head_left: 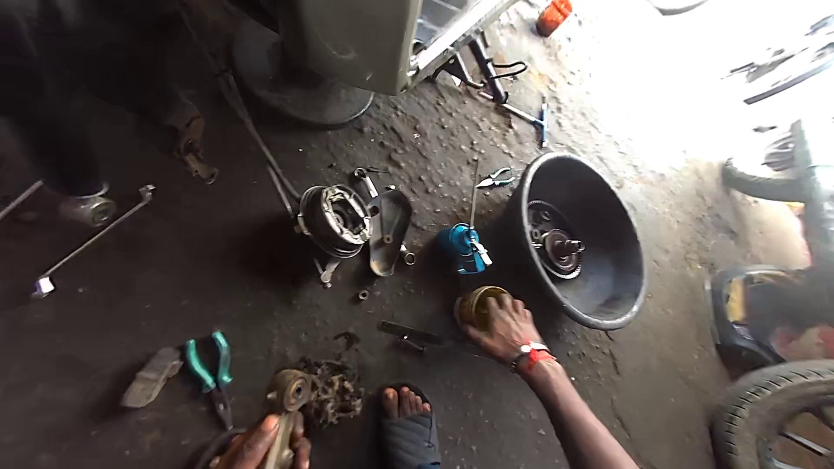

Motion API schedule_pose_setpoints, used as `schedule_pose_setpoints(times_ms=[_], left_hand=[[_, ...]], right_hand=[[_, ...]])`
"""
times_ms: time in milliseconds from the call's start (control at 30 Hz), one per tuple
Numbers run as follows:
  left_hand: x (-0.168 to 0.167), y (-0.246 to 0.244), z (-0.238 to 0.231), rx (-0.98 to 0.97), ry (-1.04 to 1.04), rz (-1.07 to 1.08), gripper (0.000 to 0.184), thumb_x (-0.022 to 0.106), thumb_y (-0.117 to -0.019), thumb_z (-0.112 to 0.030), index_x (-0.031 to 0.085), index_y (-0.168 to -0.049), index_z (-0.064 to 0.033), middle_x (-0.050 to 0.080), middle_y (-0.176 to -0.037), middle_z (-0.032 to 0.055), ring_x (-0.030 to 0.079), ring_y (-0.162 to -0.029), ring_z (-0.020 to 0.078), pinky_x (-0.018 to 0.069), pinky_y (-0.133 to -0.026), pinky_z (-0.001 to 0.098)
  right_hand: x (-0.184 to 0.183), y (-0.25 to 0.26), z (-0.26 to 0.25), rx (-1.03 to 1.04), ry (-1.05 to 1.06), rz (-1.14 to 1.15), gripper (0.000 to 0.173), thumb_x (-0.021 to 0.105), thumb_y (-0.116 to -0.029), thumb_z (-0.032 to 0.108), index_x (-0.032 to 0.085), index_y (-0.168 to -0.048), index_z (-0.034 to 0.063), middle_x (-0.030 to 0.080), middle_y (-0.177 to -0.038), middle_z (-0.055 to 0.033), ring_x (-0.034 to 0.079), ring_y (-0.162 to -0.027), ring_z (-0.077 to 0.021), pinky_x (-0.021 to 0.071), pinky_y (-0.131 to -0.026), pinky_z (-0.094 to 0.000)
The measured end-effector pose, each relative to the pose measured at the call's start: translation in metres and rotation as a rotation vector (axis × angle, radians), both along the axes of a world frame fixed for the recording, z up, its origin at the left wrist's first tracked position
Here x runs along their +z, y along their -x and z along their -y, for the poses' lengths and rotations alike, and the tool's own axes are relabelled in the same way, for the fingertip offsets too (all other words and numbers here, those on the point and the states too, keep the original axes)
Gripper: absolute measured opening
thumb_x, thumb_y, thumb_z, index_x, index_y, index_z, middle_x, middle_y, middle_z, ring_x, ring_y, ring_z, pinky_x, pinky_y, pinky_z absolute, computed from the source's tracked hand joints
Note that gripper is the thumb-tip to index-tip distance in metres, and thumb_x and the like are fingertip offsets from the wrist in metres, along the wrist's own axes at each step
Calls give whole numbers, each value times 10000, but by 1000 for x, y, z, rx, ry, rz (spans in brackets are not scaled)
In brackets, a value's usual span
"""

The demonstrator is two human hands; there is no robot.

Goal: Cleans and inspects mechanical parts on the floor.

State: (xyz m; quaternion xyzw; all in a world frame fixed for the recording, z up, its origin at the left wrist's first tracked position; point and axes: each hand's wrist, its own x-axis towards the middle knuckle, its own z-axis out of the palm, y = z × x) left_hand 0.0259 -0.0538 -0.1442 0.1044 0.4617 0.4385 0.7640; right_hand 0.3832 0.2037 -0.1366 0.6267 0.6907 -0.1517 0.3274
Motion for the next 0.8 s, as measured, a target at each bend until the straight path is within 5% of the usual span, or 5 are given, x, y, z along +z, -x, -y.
schedule_pose_setpoints(times_ms=[100,167,300,467,800], left_hand=[[12,-3,-7,55,93,136,538,161,-1085,-390,613,-1059,-97,705,-801,57,672,-595,143,563,-483,273],[14,-1,-11,82,105,261,560,216,-1070,-464,632,-1027,-92,681,-756,68,659,-550,138,553,-452,262],[15,0,-20,19,73,409,570,276,-1058,-548,632,-1061,-103,659,-793,56,648,-567,124,563,-473,257],[29,-5,-26,-44,38,418,581,298,-1051,-583,644,-1037,-117,654,-766,37,644,-563,114,557,-471,254],[30,-7,-25,-68,14,377,548,244,-1073,-503,621,-1039,-106,662,-774,54,659,-568,136,567,-469,271]], right_hand=[[34,15,18,114,-328,-334,679,748,-830,471,637,-1350,47,603,-1269,-298,566,-1156,-531,466,-919,-689],[38,34,32,191,-389,-738,632,648,-840,547,678,-1324,140,665,-1157,-134,619,-1032,-319,513,-830,-518],[44,99,70,52,284,-1469,592,719,-901,526,626,-1408,235,611,-1316,-50,613,-1153,-152,568,-936,-360],[34,139,84,157,526,-1559,627,675,-906,471,607,-1428,131,554,-1240,-118,493,-1164,-153,433,-994,-323],[25,138,92,284,313,-1410,594,658,-893,484,587,-1459,317,561,-1269,-89,495,-1165,-163,425,-1004,-384]])
